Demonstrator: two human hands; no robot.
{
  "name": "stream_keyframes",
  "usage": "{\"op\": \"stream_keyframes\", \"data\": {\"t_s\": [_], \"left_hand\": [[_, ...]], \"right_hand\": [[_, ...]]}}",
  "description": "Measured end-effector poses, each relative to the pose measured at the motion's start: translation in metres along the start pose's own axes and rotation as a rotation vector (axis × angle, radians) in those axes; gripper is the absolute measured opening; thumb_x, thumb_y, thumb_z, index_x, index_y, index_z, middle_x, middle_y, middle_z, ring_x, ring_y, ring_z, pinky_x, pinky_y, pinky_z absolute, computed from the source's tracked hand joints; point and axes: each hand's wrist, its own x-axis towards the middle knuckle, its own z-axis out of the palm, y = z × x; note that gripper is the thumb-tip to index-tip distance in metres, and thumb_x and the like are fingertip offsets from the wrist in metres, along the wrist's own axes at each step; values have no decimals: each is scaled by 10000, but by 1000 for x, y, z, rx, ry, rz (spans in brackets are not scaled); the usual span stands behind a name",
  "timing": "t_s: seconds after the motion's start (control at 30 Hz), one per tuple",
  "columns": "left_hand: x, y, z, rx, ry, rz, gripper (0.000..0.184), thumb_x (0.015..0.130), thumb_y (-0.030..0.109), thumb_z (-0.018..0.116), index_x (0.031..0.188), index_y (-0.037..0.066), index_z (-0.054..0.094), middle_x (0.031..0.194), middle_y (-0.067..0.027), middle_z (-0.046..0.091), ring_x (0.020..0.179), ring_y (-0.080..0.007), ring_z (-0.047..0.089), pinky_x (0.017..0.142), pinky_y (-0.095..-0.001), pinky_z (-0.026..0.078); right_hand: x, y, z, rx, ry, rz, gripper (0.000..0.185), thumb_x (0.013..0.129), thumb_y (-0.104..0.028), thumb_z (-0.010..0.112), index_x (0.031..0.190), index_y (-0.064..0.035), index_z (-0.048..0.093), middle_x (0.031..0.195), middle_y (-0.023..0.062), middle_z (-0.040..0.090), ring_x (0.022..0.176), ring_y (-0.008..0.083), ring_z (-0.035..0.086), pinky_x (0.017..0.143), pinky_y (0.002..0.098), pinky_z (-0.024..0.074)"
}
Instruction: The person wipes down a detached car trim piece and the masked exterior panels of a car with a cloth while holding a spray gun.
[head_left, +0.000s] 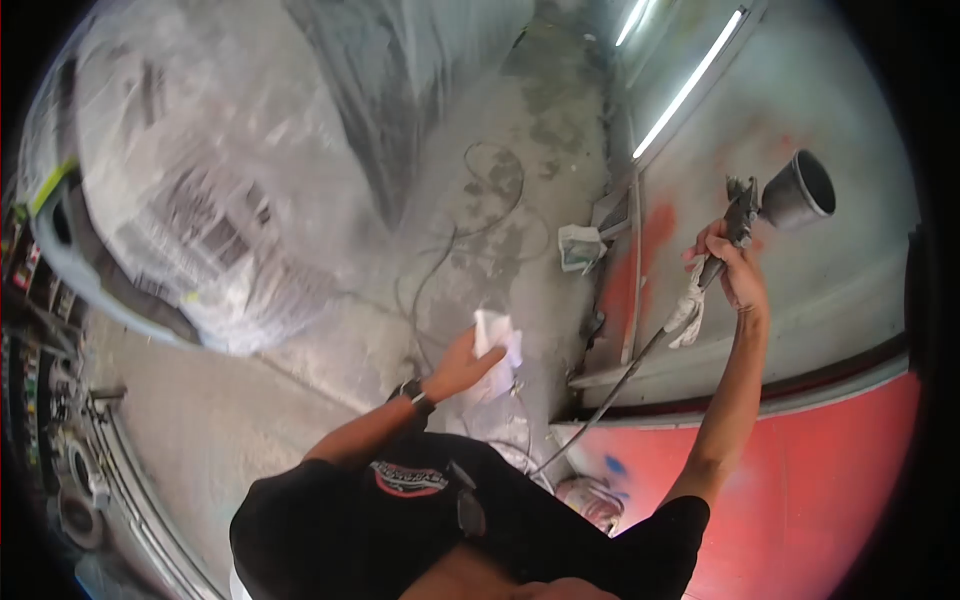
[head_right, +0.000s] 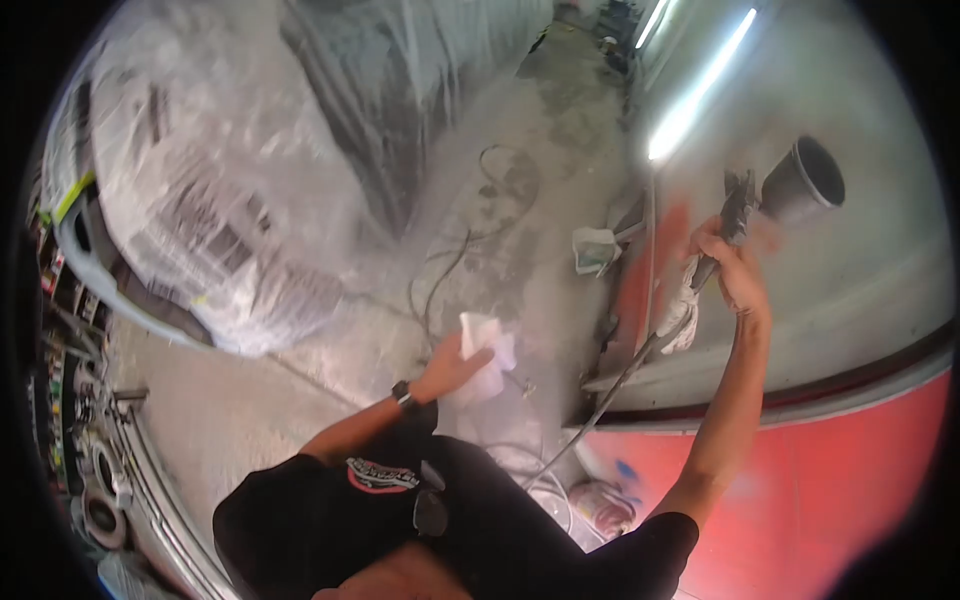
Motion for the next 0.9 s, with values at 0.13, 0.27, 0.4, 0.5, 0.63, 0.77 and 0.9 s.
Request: {"op": "stream_keyframes", "data": {"t_s": [0.13, 0.27, 0.4, 0.5, 0.63, 0.77, 0.9], "left_hand": [[43, -21, -56, -29, 5, -78, 444, 944, 257, 707, 1298, 3, 618, 1176, -156, 712, 1085, -271, 685, 943, -389, 526], [104, -29, -108, -72, -41, -231, 466, 932, 247, 715, 1311, -2, 609, 1176, -163, 713, 1097, -250, 682, 952, -382, 526], [169, -43, -125, -216, -1, -206, 485, 913, 204, 711, 1334, -7, 593, 1203, -152, 709, 1119, -234, 676, 971, -378, 521], [215, -77, -128, -196, 2, -194, 491, 902, 164, 700, 1344, -15, 583, 1226, -147, 703, 1151, -235, 668, 990, -372, 515], [298, -92, -123, -134, -36, -245, 493, 894, 139, 689, 1347, -23, 580, 1249, -153, 696, 1185, -241, 657, 1003, -367, 508], [415, -154, -114, -58, -74, -259, 486, 894, 139, 684, 1343, -21, 588, 1250, -154, 698, 1174, -250, 664, 994, -368, 511], [510, -184, -145, 81, -62, -370, 450, 861, 122, 685, 1284, -22, 631, 1197, -149, 720, 1105, -246, 697, 946, -365, 537]], "right_hand": [[66, 16, -10, 207, 69, 155, 195, 924, -228, 622, 980, -59, 544, 807, 68, 583, 660, 280, 690, 595, 394, 584], [113, 44, -3, 106, 183, 352, 210, 920, -229, 622, 1006, -48, 560, 726, 75, 574, 536, 275, 650, 514, 396, 565], [122, 104, 32, -1, 307, 388, 206, 947, -232, 635, 978, -34, 587, 717, 79, 595, 476, 219, 603, 423, 334, 470], [122, 151, 94, -41, 463, 394, 335, 990, -352, 672, 1017, -27, 600, 701, 76, 599, 464, 173, 579, 396, 327, 473], [159, 230, 138, 98, 596, 365, 355, 1006, -359, 664, 1011, -8, 612, 779, 76, 610, 478, 179, 595, 390, 314, 449], [251, 292, 110, 253, 715, 489, 403, 1012, -384, 657, 1029, 15, 606, 863, 90, 614, 521, 192, 628, 415, 321, 485], [353, 280, 73, 450, 874, 364, 409, 1037, -391, 614, 1057, 17, 612, 926, 104, 618, 581, 190, 649, 476, 323, 534]]}}
